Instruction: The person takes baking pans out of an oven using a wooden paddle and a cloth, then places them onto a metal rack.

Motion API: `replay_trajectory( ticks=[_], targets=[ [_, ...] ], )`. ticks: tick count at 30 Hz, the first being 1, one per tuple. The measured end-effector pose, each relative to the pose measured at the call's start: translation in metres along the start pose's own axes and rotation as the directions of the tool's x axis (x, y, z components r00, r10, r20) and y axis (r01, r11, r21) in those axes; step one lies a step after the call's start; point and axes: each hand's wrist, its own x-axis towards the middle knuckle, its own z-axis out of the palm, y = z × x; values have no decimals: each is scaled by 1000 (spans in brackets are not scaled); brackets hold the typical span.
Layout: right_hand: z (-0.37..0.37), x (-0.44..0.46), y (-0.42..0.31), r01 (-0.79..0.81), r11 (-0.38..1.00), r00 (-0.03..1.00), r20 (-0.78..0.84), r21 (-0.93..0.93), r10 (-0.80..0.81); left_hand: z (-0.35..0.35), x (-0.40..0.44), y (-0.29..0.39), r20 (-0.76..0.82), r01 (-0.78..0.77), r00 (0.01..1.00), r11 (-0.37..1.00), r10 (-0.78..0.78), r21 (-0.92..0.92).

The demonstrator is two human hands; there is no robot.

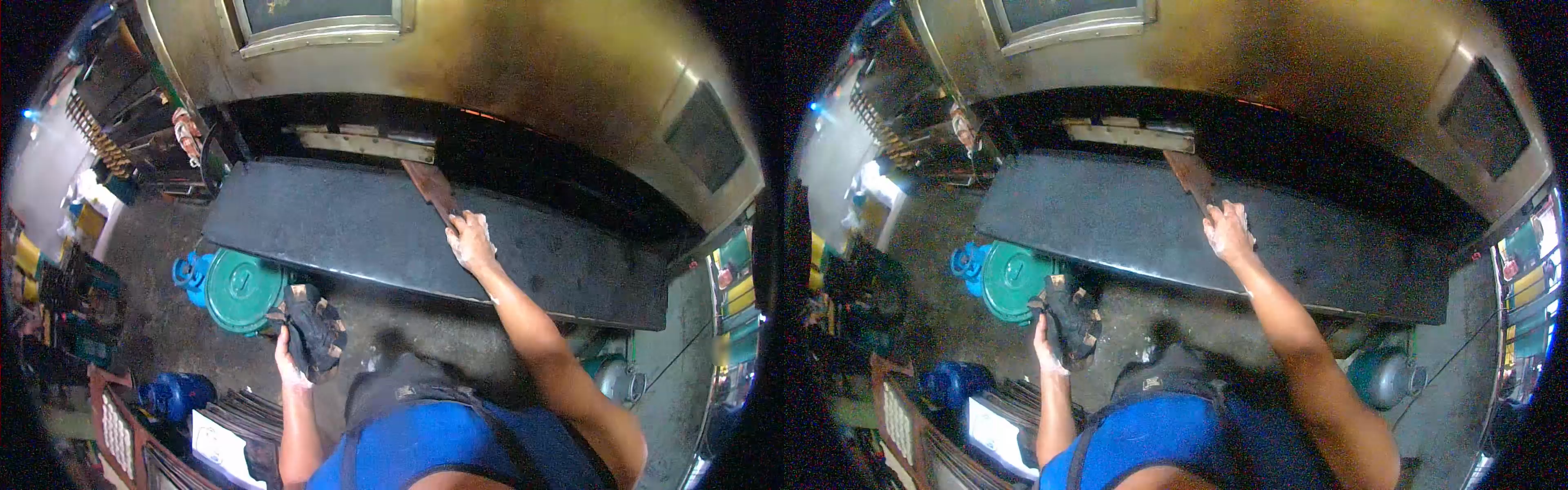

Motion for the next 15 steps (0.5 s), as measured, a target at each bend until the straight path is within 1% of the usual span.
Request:
replay_trajectory(
  ticks=[1,2,3,4,5,6,7,9,11,13,15],
  targets=[
    [-16,-15,-6,-28,998,999,32,55,26,4,-2,-4,20,-26,999,999,25,20],
    [-21,-31,-4,-13,999,999,31,40,11,5,-4,-9,21,-35,999,999,35,19],
    [-27,-55,19,-8,1000,999,36,26,7,9,-6,-30,38,-20,999,999,19,30],
    [-35,-71,21,-13,999,998,66,29,11,9,-8,-32,52,-11,999,999,9,40],
    [-41,-90,27,-20,999,995,102,32,17,10,-8,-36,42,40,998,999,-39,-29],
    [-43,-114,35,18,999,998,63,29,-20,8,-6,-37,39,38,999,999,-37,-19],
    [-52,-130,37,37,999,997,68,25,-39,3,0,-35,38,35,999,999,-35,-10],
    [-68,-158,41,52,998,997,62,33,-54,-6,19,-22,-52,33,998,999,-33,-2],
    [-81,-187,40,35,997,997,73,63,-40,9,37,7,-147,-20,988,991,40,134],
    [-95,-208,44,28,997,997,64,77,-33,24,57,33,-123,-29,991,986,50,166],
    [-106,-231,53,96,994,995,14,49,-97,23,91,59,-90,-98,989,971,120,218]
  ],
)
